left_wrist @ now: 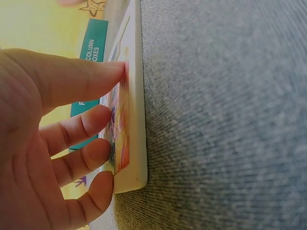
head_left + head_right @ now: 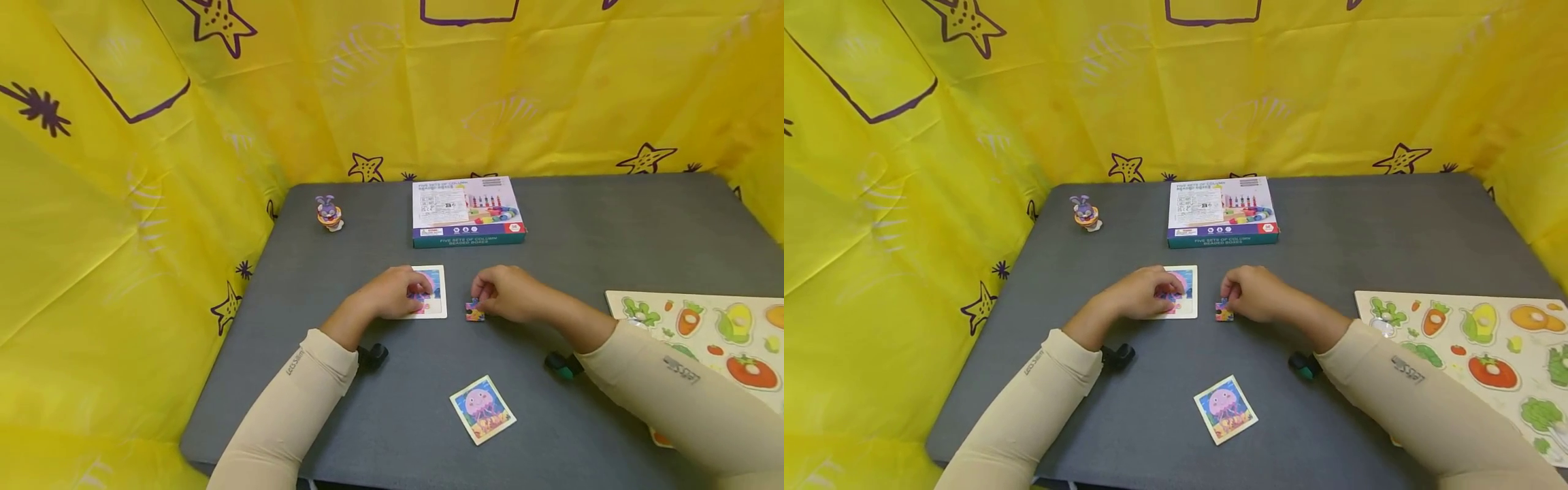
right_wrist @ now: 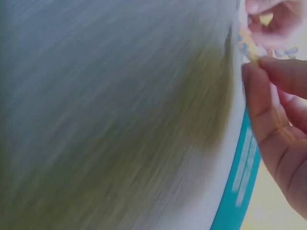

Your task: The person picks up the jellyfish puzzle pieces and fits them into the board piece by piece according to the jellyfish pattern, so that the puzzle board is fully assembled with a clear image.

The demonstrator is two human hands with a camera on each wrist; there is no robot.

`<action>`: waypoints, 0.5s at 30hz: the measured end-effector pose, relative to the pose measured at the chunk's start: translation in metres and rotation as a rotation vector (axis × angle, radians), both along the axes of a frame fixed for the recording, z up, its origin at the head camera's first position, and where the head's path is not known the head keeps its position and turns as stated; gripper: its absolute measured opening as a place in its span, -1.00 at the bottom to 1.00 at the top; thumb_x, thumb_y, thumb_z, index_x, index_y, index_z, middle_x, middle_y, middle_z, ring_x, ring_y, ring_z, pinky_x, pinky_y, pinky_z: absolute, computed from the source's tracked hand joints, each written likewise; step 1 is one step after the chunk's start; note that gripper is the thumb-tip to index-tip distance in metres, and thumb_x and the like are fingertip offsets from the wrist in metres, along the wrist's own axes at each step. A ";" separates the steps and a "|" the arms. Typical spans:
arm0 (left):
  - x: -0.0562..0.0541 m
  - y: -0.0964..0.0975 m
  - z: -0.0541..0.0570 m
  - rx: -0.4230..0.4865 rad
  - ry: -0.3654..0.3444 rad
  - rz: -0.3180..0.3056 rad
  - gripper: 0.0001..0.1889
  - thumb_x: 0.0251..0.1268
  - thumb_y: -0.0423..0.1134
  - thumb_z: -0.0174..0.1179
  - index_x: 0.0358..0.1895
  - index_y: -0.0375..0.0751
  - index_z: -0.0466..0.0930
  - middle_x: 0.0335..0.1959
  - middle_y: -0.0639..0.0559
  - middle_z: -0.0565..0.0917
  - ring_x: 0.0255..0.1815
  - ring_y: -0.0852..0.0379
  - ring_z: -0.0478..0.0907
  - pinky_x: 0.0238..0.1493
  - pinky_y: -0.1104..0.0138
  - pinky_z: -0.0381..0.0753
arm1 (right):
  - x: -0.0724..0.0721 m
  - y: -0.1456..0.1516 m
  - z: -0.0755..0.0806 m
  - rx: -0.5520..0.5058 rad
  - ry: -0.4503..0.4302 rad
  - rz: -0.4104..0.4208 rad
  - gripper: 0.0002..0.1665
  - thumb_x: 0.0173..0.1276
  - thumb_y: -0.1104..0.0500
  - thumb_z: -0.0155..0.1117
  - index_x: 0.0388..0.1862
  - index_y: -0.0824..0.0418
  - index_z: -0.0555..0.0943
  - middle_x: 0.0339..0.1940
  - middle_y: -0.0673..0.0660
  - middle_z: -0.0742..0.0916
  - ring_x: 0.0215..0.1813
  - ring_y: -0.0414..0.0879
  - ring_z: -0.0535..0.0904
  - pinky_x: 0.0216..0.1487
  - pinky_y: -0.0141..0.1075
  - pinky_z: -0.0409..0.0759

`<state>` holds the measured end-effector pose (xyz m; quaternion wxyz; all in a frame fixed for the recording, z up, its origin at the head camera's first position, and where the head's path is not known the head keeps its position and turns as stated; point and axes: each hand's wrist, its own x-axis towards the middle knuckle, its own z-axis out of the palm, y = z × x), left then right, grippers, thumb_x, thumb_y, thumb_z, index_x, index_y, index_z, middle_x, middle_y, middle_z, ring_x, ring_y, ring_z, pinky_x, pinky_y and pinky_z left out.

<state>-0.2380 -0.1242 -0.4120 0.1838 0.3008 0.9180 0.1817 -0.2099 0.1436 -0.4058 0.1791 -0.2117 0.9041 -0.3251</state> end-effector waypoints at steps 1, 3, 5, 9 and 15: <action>0.000 0.000 0.000 -0.001 0.003 0.003 -0.74 0.31 -0.22 0.35 0.04 0.01 0.70 -0.03 0.00 0.64 0.01 0.05 0.52 0.19 0.14 0.49 | -0.003 -0.008 0.001 -0.019 -0.013 -0.001 -0.91 0.30 0.25 0.44 -0.27 0.18 0.67 -0.46 0.01 0.68 -0.39 -0.12 0.55 -0.29 -0.27 0.55; -0.001 0.000 0.001 0.003 0.006 0.010 -0.74 0.30 -0.24 0.35 0.03 -0.01 0.70 -0.05 -0.01 0.64 -0.01 0.04 0.53 0.17 0.14 0.50 | -0.009 -0.023 0.002 -0.052 -0.018 -0.007 -0.90 0.29 0.26 0.44 -0.26 0.20 0.67 -0.46 0.02 0.69 -0.42 -0.13 0.56 -0.30 -0.27 0.55; -0.002 0.000 0.002 -0.001 0.001 0.016 -0.73 0.29 -0.23 0.35 0.04 -0.01 0.69 -0.06 0.00 0.64 -0.02 0.04 0.52 0.15 0.15 0.51 | -0.013 -0.036 0.002 -0.066 -0.016 -0.013 -0.90 0.29 0.25 0.44 -0.25 0.20 0.67 -0.46 0.01 0.70 -0.42 -0.13 0.57 -0.30 -0.27 0.55; -0.002 0.000 0.003 -0.004 -0.021 0.016 -0.68 0.27 -0.22 0.37 0.09 -0.04 0.67 -0.04 -0.01 0.64 0.00 0.04 0.53 0.17 0.14 0.51 | -0.020 -0.055 -0.001 -0.058 -0.016 -0.017 -0.89 0.26 0.26 0.44 -0.27 0.20 0.67 -0.48 0.01 0.70 -0.41 -0.14 0.57 -0.31 -0.30 0.53; 0.000 -0.002 0.003 -0.011 -0.012 0.016 -0.60 0.21 -0.07 0.44 0.09 -0.04 0.64 -0.03 0.02 0.63 0.01 0.07 0.52 0.16 0.17 0.50 | -0.024 -0.068 -0.008 -0.005 0.017 0.000 -0.92 0.23 0.27 0.45 -0.29 0.18 0.72 -0.48 0.01 0.70 -0.36 -0.12 0.56 -0.30 -0.30 0.51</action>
